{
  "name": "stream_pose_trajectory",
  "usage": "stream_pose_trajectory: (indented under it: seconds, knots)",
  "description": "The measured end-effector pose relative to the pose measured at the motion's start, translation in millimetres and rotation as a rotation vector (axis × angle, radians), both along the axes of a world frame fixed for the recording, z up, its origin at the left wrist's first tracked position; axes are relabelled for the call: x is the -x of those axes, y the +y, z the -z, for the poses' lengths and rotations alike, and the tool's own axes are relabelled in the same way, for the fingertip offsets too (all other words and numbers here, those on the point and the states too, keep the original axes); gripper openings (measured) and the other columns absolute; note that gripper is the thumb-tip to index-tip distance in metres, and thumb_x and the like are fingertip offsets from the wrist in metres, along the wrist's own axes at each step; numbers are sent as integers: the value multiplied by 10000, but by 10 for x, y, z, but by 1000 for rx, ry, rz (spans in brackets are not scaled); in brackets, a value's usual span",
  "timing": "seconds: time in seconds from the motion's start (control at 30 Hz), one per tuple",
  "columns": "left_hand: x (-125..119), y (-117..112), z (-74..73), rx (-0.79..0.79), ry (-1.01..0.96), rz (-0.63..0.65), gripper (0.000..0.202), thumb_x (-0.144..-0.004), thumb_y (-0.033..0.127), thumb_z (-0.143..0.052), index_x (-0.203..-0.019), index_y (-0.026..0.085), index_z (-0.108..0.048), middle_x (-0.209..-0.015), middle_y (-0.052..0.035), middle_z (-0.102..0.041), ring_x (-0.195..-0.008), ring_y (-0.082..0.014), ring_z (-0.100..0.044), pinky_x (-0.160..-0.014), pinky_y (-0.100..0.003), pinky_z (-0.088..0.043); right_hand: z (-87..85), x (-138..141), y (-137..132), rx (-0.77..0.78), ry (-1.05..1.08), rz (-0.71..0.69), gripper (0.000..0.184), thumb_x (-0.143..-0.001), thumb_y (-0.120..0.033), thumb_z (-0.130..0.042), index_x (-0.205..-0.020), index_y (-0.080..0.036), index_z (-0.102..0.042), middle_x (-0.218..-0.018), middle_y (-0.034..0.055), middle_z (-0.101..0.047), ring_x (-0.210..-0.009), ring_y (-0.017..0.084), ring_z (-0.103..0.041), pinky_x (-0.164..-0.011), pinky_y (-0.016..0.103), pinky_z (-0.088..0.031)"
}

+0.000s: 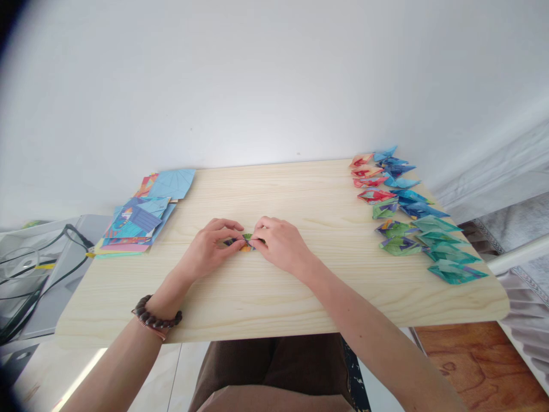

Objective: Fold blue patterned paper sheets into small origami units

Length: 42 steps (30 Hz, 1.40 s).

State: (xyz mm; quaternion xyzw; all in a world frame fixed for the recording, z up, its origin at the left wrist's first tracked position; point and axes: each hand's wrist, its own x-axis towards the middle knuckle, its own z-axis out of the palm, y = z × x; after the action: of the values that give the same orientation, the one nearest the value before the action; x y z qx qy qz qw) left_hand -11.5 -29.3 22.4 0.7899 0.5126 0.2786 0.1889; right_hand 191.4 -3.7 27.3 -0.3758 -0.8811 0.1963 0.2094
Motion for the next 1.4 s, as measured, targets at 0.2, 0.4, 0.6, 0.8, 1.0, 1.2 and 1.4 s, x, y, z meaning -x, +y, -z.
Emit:
stream_pose_trajectory:
  seconds: [0.2,0.4,0.6,0.8,1.0,1.2,1.4]
  knots:
    - [3,13,4,-14,14,25,130,-845,271,-588,-842,241,-715,-1035,-39,-621,-966,-200,-538,-862,-366,-447,-15,17,-4,-25,-18,1,199,-892,-251,-524,-802,-196,-693,-963,22,-634,-873,141,-579,-813,281,-422]
    - [35,10,12,-24,7,38,89,-790,237,-638,-853,230,-702,-971,-32,-641,-947,-195,-547,-877,-356,-449,29,0,0,-5,16,37,146,-863,-256,-574,-785,-204,-685,-954,6,-628,-851,127,-584,-758,259,-430]
    - [37,2,9,-20,23,1,100,-817,241,-600,-785,210,-689,-925,-34,-646,-882,-186,-558,-825,-345,-461,14,-9,17,-18,-19,28,139,-858,-239,-584,-780,-198,-692,-952,10,-629,-862,134,-578,-789,270,-424]
    - [-1,-13,-37,17,106,13,133,-847,240,-552,-803,202,-672,-948,-35,-643,-910,-197,-542,-833,-353,-454,1,4,19,-47,-42,11,160,-863,-254,-580,-765,-196,-692,-950,14,-632,-861,144,-570,-811,287,-413]
    - [69,-12,-78,57,62,94,115,-850,279,-565,-909,209,-634,-990,-37,-632,-954,-198,-538,-877,-361,-436,38,-8,21,-2,5,27,128,-855,-235,-584,-773,-194,-674,-940,12,-638,-840,134,-583,-764,268,-423]
    - [186,-30,-60,164,-49,42,209,-792,307,-651,-973,217,-594,-943,-15,-627,-869,-166,-566,-785,-299,-462,41,-61,46,80,96,9,183,-820,-277,-634,-998,-234,-630,-928,6,-653,-850,144,-587,-767,270,-432]
    - [233,-28,-69,150,-70,11,198,-776,325,-668,-923,201,-620,-889,-9,-640,-807,-147,-571,-748,-267,-466,-24,-206,110,227,107,-70,385,-726,-336,-722,-1068,-218,-593,-1004,20,-642,-808,142,-576,-758,276,-454]
